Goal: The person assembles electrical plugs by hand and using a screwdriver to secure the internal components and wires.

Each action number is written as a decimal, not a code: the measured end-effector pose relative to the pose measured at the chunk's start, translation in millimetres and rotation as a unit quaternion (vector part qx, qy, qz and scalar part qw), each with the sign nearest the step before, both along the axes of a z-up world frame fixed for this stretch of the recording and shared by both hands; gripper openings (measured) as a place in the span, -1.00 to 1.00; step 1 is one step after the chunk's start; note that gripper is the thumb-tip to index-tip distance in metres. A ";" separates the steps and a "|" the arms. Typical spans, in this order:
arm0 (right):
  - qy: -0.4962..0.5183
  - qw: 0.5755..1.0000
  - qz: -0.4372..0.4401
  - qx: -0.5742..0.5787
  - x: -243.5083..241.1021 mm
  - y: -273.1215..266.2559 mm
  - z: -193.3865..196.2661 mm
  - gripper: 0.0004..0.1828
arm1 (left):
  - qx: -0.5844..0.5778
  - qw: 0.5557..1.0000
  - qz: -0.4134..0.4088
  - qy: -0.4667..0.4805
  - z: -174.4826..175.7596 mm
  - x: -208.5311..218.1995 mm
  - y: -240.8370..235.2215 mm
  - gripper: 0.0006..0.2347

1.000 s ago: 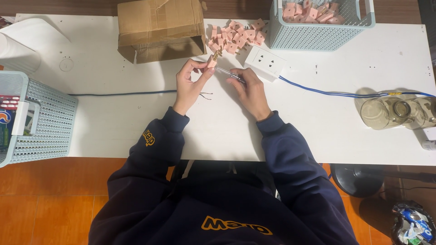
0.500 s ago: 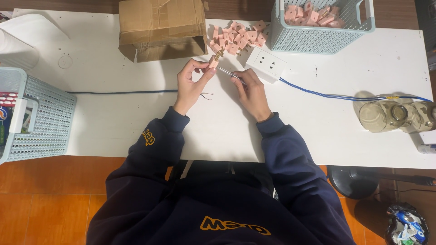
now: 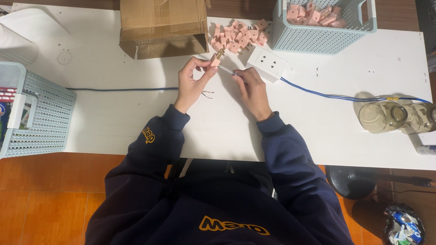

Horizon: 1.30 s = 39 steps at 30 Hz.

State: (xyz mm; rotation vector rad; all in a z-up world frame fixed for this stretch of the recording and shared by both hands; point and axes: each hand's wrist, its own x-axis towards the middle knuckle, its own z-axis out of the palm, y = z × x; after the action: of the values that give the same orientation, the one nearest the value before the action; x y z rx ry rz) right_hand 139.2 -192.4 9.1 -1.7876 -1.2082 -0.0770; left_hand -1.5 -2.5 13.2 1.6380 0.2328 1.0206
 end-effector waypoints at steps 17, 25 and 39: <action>0.026 1.000 -0.010 -0.009 -0.5 -0.1 2.8 -0.73 | 0.009 1.000 0.003 0.008 -3.4 0.8 2.4 -0.78; 0.048 0.999 -0.005 0.003 1.4 -1.4 -8.3 -0.78 | 0.007 1.000 0.006 0.007 -4.0 1.0 3.1 -0.78; 0.189 0.981 0.033 -0.012 6.2 -1.9 -4.9 -0.82 | 0.020 1.000 0.005 0.003 -13.3 3.7 6.5 -0.83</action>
State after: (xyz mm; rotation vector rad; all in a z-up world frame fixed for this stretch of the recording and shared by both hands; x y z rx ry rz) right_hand 145.4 -194.3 4.2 -1.6858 -0.9941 0.3040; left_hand 2.2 4.0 -0.1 1.6768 0.2263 1.0341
